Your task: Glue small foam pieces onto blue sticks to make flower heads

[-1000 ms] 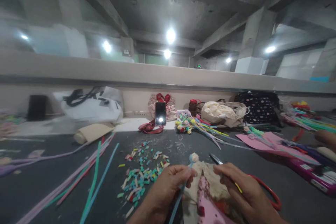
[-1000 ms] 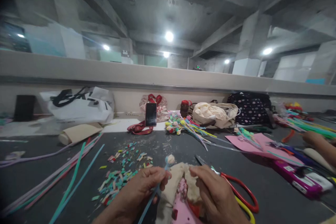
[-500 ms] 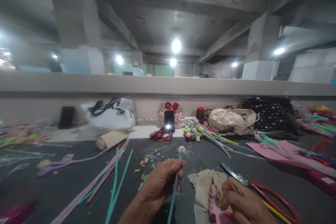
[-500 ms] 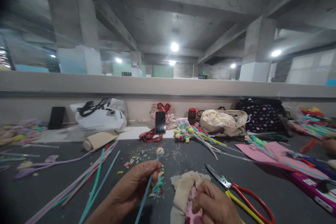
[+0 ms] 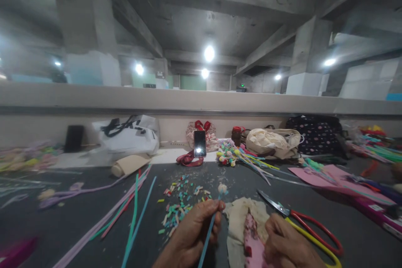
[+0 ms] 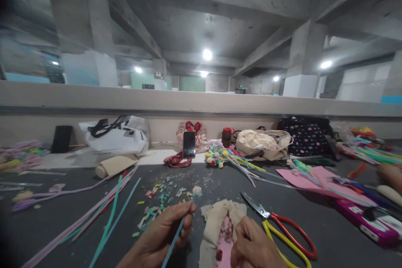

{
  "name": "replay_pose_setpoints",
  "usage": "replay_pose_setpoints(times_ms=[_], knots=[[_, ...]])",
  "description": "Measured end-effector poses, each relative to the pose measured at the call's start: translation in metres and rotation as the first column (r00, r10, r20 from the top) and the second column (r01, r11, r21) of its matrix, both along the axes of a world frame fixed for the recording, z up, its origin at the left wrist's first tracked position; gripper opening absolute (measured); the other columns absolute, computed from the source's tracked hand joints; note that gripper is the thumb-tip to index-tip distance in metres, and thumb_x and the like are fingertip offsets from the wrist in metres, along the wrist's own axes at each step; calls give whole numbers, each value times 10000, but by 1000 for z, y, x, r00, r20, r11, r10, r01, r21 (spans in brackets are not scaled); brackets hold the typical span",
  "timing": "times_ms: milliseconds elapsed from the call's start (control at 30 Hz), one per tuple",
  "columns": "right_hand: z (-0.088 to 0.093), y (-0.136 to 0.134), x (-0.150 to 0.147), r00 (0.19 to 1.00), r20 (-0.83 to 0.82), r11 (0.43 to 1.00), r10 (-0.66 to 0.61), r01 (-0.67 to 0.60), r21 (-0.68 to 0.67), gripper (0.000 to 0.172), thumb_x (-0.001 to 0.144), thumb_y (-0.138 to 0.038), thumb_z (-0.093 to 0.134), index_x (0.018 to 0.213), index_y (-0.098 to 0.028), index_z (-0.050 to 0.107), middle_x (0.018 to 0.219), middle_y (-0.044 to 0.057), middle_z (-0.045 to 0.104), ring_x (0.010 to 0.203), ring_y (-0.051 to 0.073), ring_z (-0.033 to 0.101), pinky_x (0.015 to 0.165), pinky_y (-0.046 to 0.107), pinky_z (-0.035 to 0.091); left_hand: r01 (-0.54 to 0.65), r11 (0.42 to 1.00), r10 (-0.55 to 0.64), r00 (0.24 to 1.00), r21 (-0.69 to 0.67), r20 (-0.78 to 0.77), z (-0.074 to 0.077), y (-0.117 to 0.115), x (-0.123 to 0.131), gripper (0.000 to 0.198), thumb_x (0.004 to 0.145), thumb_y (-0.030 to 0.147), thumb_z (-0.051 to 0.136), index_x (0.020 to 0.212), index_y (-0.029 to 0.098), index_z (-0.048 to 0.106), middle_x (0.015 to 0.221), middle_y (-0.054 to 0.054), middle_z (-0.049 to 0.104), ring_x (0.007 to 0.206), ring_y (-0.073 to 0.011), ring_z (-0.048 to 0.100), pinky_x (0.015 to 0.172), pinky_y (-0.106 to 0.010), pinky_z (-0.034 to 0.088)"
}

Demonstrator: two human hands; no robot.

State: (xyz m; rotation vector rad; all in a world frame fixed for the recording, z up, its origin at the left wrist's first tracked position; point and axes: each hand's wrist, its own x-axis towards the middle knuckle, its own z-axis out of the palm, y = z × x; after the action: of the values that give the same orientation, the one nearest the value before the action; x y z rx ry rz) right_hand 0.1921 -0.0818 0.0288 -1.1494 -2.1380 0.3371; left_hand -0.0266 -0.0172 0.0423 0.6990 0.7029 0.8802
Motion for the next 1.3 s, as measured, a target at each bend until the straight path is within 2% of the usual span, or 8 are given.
replay_pose_setpoints(times_ms=[167,467,600,700,800,1000,1100,1300], knots=[[-1,-2,5,999,34,999,25,-26,30,429,844,-462,277,646,-212,563,651,3,419,605,132,466,523,231,337,-14,1000,13,1000,-26,-24,0,-1,4,129,685,237,588,694,108,593,469,34,505,368,-24,437,359,-109,295],[20,-22,19,998,21,997,-62,63,-47,251,832,-224,352,702,-213,566,727,11,471,684,147,486,602,249,388,82,997,-82,991,-8,-108,5,4,20,137,665,251,597,723,129,570,466,48,494,366,-29,429,355,-113,281],[11,-20,20,982,-126,968,-143,111,-226,186,792,-240,427,658,-204,550,683,-13,432,634,132,451,555,235,361,119,991,-98,962,69,-255,0,9,36,171,653,279,594,719,122,573,567,7,568,447,-52,500,373,-127,296],[6,-16,14,853,-428,871,-299,61,-488,145,763,-275,475,640,-198,470,620,-40,380,542,106,401,492,216,350,125,989,-94,944,80,-315,-8,10,44,189,630,286,603,700,112,577,669,-52,630,512,-87,556,381,-137,307],[6,-12,11,789,-493,824,-366,28,-566,196,764,-296,491,612,-193,423,604,-49,347,522,93,369,479,208,339,124,988,-84,929,88,-360,-15,9,48,198,632,298,593,700,113,572,689,-68,646,515,-100,571,378,-139,299],[12,-11,16,987,-10,954,-158,150,-259,193,810,-328,436,768,-198,572,746,7,472,701,144,460,626,260,369,118,987,-61,906,111,-418,-16,5,47,174,654,298,563,658,125,548,584,-29,618,460,-79,539,383,-142,317],[13,-13,13,957,269,985,-104,137,-108,190,739,-347,534,866,-213,574,849,30,500,785,180,462,670,293,357,83,990,-26,904,115,-427,-17,4,47,185,649,310,569,642,128,534,611,-42,621,499,-94,557,394,-150,348],[4,-9,6,909,378,971,-177,223,-81,184,690,-352,570,779,-191,571,813,31,503,761,190,458,636,298,340,61,991,-1,893,120,-449,-20,6,48,155,651,288,549,641,139,508,646,-51,621,502,-102,561,412,-176,385]])
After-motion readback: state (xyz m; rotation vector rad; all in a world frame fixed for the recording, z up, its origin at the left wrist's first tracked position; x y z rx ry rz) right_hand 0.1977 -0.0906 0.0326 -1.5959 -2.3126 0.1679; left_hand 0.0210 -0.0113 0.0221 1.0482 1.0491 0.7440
